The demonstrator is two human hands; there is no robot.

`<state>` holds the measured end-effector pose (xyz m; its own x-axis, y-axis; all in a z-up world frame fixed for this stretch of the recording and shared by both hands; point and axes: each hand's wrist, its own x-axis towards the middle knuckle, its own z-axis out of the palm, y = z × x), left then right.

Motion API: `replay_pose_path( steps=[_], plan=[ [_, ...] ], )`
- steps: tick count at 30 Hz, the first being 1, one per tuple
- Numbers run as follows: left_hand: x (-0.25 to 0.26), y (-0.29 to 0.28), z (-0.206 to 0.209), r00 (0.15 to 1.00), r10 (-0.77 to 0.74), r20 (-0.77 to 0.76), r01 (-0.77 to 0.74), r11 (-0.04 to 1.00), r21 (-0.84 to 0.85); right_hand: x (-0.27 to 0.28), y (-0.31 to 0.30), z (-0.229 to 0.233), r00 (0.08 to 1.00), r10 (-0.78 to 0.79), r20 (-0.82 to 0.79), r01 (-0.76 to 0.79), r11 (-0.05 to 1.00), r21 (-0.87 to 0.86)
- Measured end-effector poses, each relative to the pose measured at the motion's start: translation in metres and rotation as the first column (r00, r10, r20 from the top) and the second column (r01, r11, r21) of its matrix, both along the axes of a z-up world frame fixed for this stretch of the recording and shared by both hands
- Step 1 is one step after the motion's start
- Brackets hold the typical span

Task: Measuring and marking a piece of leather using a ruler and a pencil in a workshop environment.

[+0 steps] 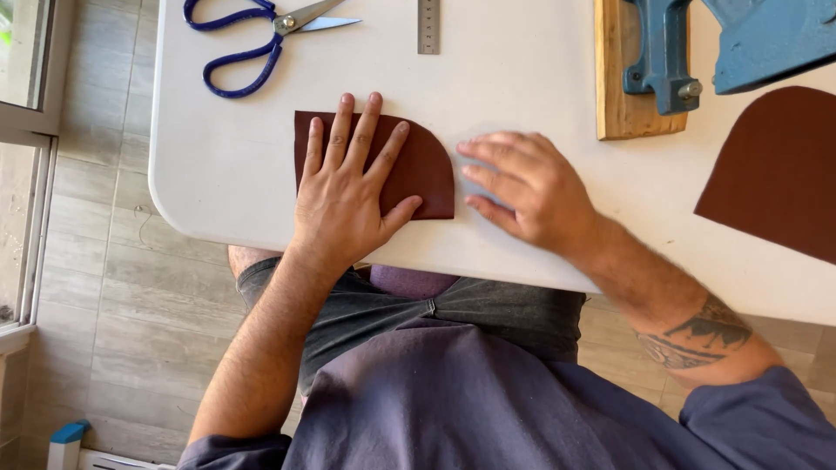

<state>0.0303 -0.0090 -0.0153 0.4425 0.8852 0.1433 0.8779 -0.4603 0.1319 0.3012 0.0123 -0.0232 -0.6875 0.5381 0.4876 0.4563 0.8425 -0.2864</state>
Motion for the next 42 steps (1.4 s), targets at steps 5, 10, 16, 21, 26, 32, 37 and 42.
replay_pose_path(
  steps=[5, 10, 16, 21, 26, 32, 37, 42],
  plan=[
    [-0.001, 0.0, 0.001, 1.0, -0.005, 0.017, 0.005, 1.0, -0.023, -0.019, -0.046, 0.008, 0.995, 0.011, 0.097, -0.013, 1.0, 0.022],
    [0.001, 0.002, 0.003, 1.0, -0.016, 0.018, 0.017, 1.0, -0.009, -0.026, -0.069, 0.012, 0.977, -0.06, 0.204, 0.046, 0.996, 0.072],
    [0.001, 0.002, 0.004, 1.0, 0.003, 0.006, -0.003, 0.999, -0.038, -0.025, -0.07, 0.011, 0.97, -0.075, 0.233, 0.058, 0.995, 0.077],
    [0.001, 0.002, 0.005, 1.0, 0.012, 0.011, -0.012, 0.999, -0.04, -0.026, -0.069, 0.014, 0.977, -0.065, 0.204, 0.053, 0.997, 0.061],
    [-0.018, 0.028, 0.015, 1.0, 0.012, 0.009, -0.011, 0.995, -0.103, -0.025, -0.065, 0.021, 0.997, -0.058, 0.047, 0.056, 0.997, 0.057],
    [-0.091, 0.109, 0.01, 0.999, 0.026, -0.034, -0.022, 0.994, 0.111, -0.022, -0.067, 0.012, 0.991, -0.133, -0.019, 0.134, 0.986, 0.095],
    [-0.123, 0.146, -0.007, 0.991, -0.105, -0.08, 0.119, 0.973, 0.197, -0.023, -0.067, 0.012, 0.986, -0.167, -0.029, 0.169, 0.982, 0.088],
    [-0.112, 0.151, 0.001, 0.99, -0.103, -0.096, 0.108, 0.993, 0.048, -0.024, -0.066, 0.01, 0.986, -0.166, -0.003, 0.165, 0.979, 0.121]
  ],
)
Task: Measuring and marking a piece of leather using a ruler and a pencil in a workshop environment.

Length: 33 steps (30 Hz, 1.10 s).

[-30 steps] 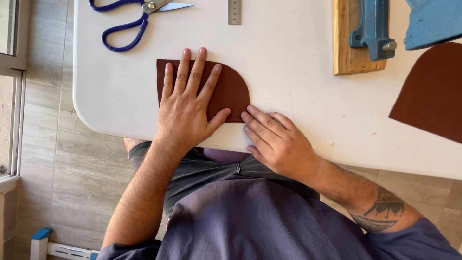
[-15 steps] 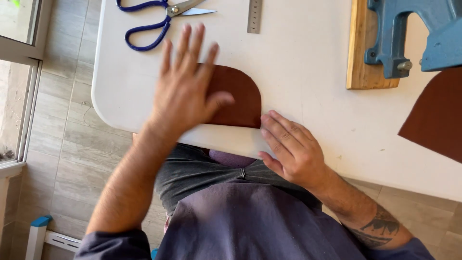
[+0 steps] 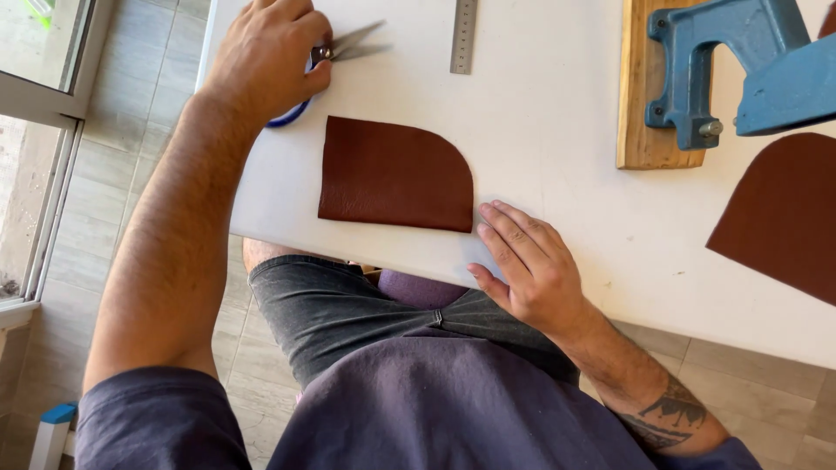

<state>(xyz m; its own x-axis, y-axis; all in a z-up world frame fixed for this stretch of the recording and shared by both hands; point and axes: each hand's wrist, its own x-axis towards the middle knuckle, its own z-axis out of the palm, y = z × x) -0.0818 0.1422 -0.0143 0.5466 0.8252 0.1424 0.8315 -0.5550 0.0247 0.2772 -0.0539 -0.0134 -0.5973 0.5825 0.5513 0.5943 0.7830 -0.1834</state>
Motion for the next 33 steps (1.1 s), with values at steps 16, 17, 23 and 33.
replay_pose_path(
  steps=[16, 17, 23, 33],
  plan=[
    [0.005, -0.105, 0.072, 0.845, -0.084, 0.528, -0.031, 0.978, 0.206, -0.003, -0.003, 0.002, 0.996, 0.006, -0.085, -0.011, 0.998, -0.066],
    [0.018, -0.121, 0.077, 0.708, -0.092, 0.7, -0.016, 0.989, 0.146, -0.005, -0.005, 0.004, 0.982, 0.016, -0.189, -0.044, 0.989, -0.141],
    [0.095, -0.191, 0.063, 0.129, 0.103, 0.986, 0.283, 0.949, -0.136, -0.032, -0.041, 0.013, 0.871, -0.043, -0.489, -0.204, 0.874, -0.441],
    [0.163, -0.238, 0.009, 0.239, 0.13, 0.962, 0.076, 0.985, -0.152, -0.039, -0.084, -0.035, 0.625, -0.325, -0.71, -0.44, 0.604, -0.664]
  ],
)
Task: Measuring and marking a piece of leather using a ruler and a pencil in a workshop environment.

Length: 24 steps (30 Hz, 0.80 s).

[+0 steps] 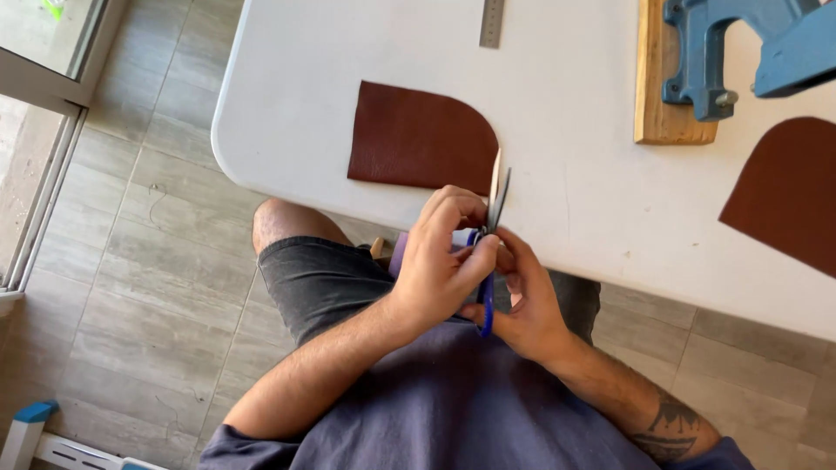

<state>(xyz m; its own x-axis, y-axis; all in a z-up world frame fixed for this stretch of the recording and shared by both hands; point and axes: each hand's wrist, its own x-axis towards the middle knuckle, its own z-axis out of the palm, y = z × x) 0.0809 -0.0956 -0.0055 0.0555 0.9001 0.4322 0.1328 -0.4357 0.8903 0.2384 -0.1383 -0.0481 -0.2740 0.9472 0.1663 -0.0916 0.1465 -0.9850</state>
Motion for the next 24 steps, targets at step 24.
replay_pose_path(
  steps=[24],
  plan=[
    [-0.005, -0.027, -0.023, 0.408, 0.079, -0.909, 0.034, 0.994, 0.102, 0.089, -0.071, -0.027, 0.998, 0.028, 0.052, -0.012, 0.957, -0.289]
  ],
)
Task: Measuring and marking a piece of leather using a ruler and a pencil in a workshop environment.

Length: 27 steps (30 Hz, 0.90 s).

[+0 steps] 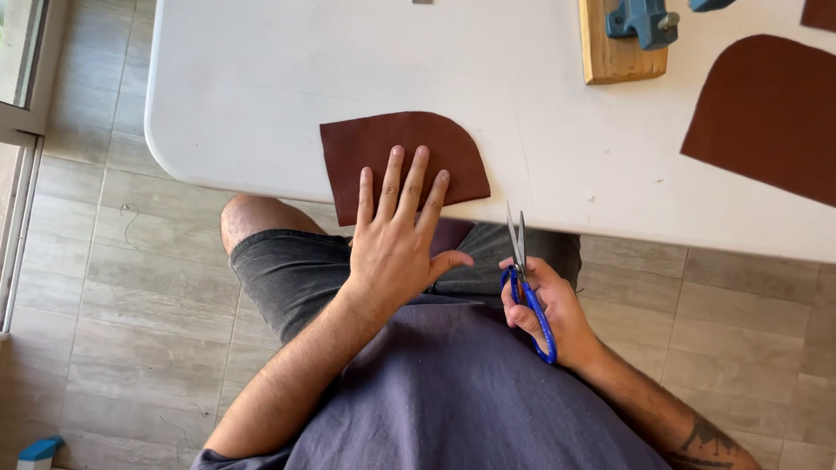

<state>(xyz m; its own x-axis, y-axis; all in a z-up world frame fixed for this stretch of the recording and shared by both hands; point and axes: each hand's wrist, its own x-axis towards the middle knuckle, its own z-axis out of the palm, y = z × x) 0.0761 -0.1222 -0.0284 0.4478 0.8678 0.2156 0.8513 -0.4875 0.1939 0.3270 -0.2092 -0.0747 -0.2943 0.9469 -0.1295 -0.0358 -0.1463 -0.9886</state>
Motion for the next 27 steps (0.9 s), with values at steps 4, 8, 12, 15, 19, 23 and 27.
replay_pose_path(
  steps=[4, 8, 12, 15, 19, 23, 27],
  plan=[
    [0.001, -0.016, -0.017, 0.968, -0.06, 0.244, -0.02, 0.95, 0.312, -0.003, 0.0, 0.006, 0.997, 0.011, 0.082, -0.012, 1.0, 0.016],
    [0.007, -0.037, -0.046, 0.527, 0.249, 0.812, -0.119, 0.968, -0.219, -0.01, 0.003, 0.011, 0.997, 0.02, 0.079, -0.024, 0.999, 0.045],
    [0.024, -0.027, -0.06, -0.3, 0.799, 0.522, 0.26, 0.594, -0.761, -0.018, 0.004, 0.017, 0.993, 0.021, 0.118, -0.024, 0.999, 0.024],
    [0.025, -0.021, -0.046, -0.393, 0.797, 0.458, 0.272, 0.577, -0.77, -0.022, 0.002, 0.02, 0.993, 0.03, 0.116, -0.032, 0.999, 0.015],
    [0.032, -0.016, -0.045, -0.416, 0.794, 0.442, 0.249, 0.568, -0.785, -0.028, 0.013, 0.048, 0.979, 0.072, 0.19, -0.063, 0.997, -0.053],
    [0.037, -0.014, -0.038, -0.419, 0.791, 0.445, 0.197, 0.557, -0.807, -0.038, 0.023, 0.079, 0.966, 0.134, 0.221, -0.104, 0.984, -0.141],
    [0.039, -0.012, -0.042, -0.435, 0.785, 0.441, 0.196, 0.561, -0.804, -0.042, 0.027, 0.085, 0.964, 0.157, 0.214, -0.109, 0.969, -0.22]
  ],
)
